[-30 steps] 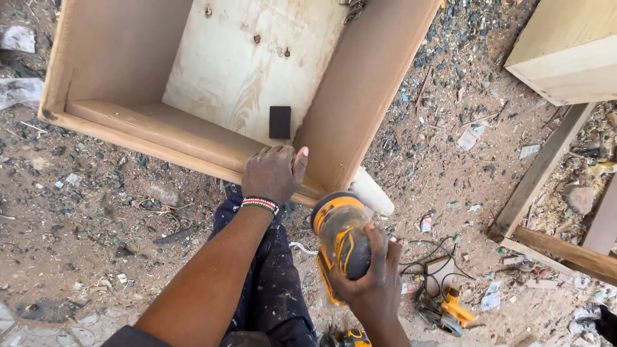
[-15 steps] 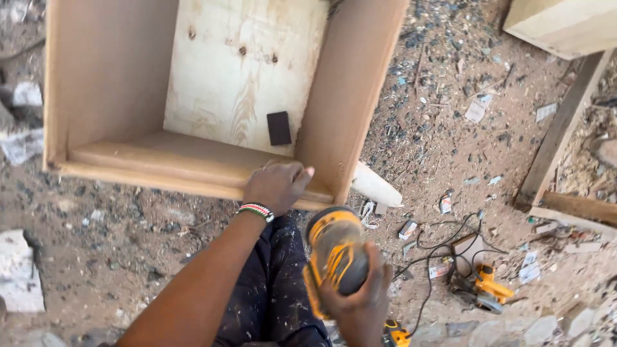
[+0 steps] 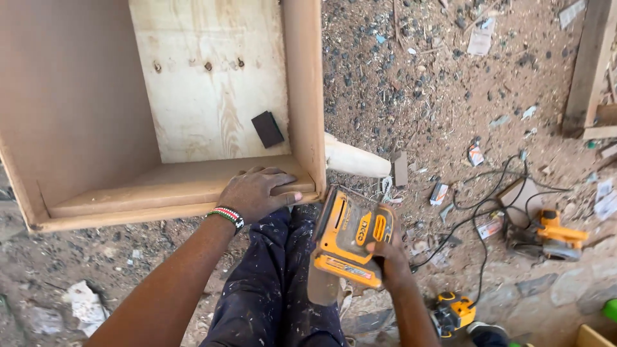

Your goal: The person uses a yellow and black orbital sander to smooth the edges and surfaces of a light-colored wooden cabinet. They work on the exterior edges, the top surface, and the interior shelves of the cabinet, which is positioned on a dirt ground.

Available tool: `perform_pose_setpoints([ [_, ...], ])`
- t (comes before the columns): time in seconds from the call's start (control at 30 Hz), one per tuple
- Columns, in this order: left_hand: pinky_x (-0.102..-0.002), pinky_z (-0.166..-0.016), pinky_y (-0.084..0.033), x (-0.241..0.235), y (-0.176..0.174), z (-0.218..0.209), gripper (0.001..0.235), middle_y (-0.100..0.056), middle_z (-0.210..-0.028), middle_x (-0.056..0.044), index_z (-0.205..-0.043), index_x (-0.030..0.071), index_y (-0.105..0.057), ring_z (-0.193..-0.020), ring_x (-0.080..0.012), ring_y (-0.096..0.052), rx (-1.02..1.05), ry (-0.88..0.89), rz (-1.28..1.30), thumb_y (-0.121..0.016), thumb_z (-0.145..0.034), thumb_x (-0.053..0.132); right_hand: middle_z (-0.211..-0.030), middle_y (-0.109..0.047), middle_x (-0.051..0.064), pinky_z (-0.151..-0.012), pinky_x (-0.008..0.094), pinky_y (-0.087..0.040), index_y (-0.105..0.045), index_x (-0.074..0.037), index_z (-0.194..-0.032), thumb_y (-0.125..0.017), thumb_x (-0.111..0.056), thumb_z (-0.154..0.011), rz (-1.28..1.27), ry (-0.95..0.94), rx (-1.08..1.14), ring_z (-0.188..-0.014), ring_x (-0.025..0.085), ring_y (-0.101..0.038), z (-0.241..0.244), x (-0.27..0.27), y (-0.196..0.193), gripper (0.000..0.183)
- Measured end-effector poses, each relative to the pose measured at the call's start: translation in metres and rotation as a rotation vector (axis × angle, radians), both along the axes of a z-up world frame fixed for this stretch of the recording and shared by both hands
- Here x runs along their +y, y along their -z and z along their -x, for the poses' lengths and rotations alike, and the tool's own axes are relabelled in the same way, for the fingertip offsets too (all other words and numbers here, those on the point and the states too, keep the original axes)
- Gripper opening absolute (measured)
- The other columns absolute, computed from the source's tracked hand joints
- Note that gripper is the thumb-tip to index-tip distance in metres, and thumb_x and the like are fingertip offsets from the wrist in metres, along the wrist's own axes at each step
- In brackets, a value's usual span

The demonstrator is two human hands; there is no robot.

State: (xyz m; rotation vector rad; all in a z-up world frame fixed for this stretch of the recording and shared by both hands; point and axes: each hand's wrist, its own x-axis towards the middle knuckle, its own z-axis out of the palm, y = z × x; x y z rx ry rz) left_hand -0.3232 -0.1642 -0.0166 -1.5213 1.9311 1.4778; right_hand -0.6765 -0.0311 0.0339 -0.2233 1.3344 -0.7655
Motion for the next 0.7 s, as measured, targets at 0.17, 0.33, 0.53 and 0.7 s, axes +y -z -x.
perform_pose_setpoints([
  [0.17,-0.060,-0.136,-0.046,-0.016,-0.025,-0.003,0.079,-0.067,-0.176,0.003,-0.170,0.044,-0.066,-0.169,-0.0342,-0.054,-0.039,0.049,-0.116,-0.048,-0.108,0.090,-0.131,-0.074,0.028,-0.092,0.067,-0.069,-0.047,-0.012,-0.177,-0.077,-0.008,-0.059,0.004,-0.052,0.082,-0.113,0.050,-0.077,0.009,-0.041,-0.002,0.122],
  [0.33,-0.061,-0.136,-0.046,-0.012,-0.017,-0.001,0.081,-0.068,-0.174,0.002,-0.169,0.045,-0.067,-0.168,-0.0341,-0.056,-0.029,0.016,-0.105,-0.049,-0.107,0.093,-0.111,-0.068,0.015,-0.087,0.046,-0.064,-0.054,-0.011,-0.174,-0.089,-0.014,-0.060,0.136,-0.341,0.232,-0.106,0.030,-0.070,0.003,-0.089,-0.058,0.120],
  [0.53,-0.060,-0.139,-0.045,-0.011,-0.014,-0.003,0.082,-0.069,-0.174,0.005,-0.169,0.045,-0.068,-0.169,-0.0320,-0.055,-0.027,0.011,-0.132,-0.051,-0.105,0.094,-0.104,-0.071,0.022,-0.072,0.045,-0.064,-0.056,-0.008,-0.172,-0.092,-0.015,-0.055,0.086,-0.419,0.264,-0.093,0.032,-0.070,-0.002,-0.095,-0.071,0.123],
  [0.7,-0.059,-0.135,-0.049,-0.009,-0.011,-0.003,0.075,-0.072,-0.170,0.008,-0.166,0.046,-0.070,-0.164,-0.0307,-0.059,-0.012,0.025,-0.080,-0.050,-0.108,0.090,-0.119,-0.065,0.024,-0.091,0.057,-0.069,-0.044,-0.008,-0.177,-0.094,-0.023,-0.058,0.041,-0.410,0.388,-0.110,0.039,-0.070,0.018,-0.056,-0.045,0.130],
])
